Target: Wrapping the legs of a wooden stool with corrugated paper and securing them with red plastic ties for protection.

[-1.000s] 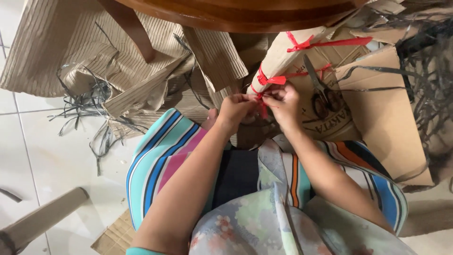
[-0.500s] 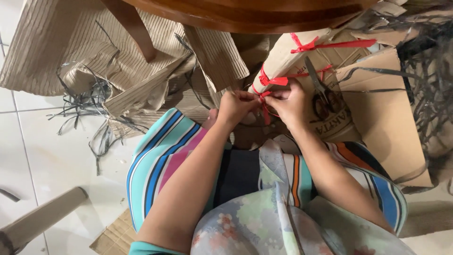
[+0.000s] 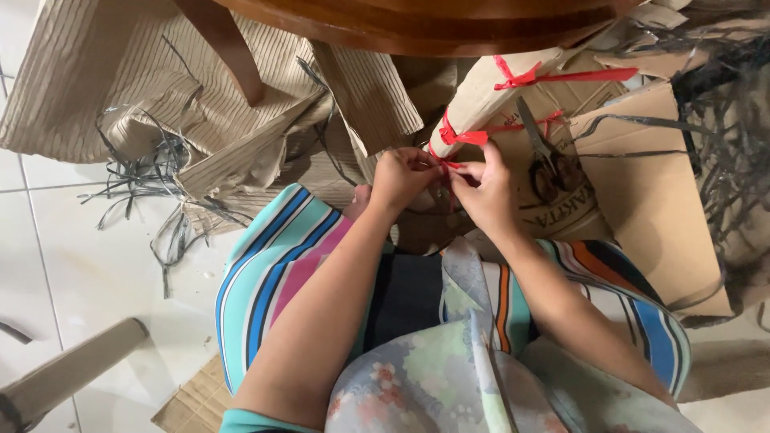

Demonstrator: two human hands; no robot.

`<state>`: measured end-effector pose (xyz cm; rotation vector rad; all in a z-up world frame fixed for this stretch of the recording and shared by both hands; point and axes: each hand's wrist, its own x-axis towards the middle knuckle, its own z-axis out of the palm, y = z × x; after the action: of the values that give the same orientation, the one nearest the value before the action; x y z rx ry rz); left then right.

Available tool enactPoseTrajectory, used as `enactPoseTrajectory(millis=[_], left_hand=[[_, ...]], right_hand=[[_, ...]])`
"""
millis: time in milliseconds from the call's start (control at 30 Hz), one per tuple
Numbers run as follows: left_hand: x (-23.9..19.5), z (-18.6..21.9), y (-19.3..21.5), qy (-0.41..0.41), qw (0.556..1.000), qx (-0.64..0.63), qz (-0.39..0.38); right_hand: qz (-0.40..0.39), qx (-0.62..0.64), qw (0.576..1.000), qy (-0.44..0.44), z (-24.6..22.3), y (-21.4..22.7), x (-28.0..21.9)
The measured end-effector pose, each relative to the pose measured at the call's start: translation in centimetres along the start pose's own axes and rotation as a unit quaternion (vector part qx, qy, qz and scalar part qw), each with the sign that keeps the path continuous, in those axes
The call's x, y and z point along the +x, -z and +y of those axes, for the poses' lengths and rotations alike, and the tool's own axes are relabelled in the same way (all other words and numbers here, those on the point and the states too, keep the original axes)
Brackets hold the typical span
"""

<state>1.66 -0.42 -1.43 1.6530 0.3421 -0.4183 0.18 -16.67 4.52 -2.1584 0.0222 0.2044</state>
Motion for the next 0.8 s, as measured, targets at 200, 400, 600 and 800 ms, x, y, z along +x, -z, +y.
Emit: enactPoseTrajectory(millis=[200, 400, 600, 800], left_hand=[[1.5, -3.1, -1.7, 0.042, 0.998, -0.036, -0.005], [0.7, -3.4, -1.7, 0.067, 0.986, -0.151, -0.022], [-2.3, -0.4, -2.8, 0.159, 0.922, -0.353, -0.012], [-2.7, -0.6, -3.0, 0.131, 0.922, -0.365, -0.017]], right_hand=[[-0.026, 0.090, 0.995, -0.041, 1.2, 0.1, -0.5], [-0.013, 0.141, 0.984, -0.104, 2.6, -0.9, -0.8], [-0.013, 0.081, 0.995, -0.049, 3.0, 0.9, 0.6], [0.026, 0.076, 0.996, 0.026, 2.4, 0.1, 1.3]])
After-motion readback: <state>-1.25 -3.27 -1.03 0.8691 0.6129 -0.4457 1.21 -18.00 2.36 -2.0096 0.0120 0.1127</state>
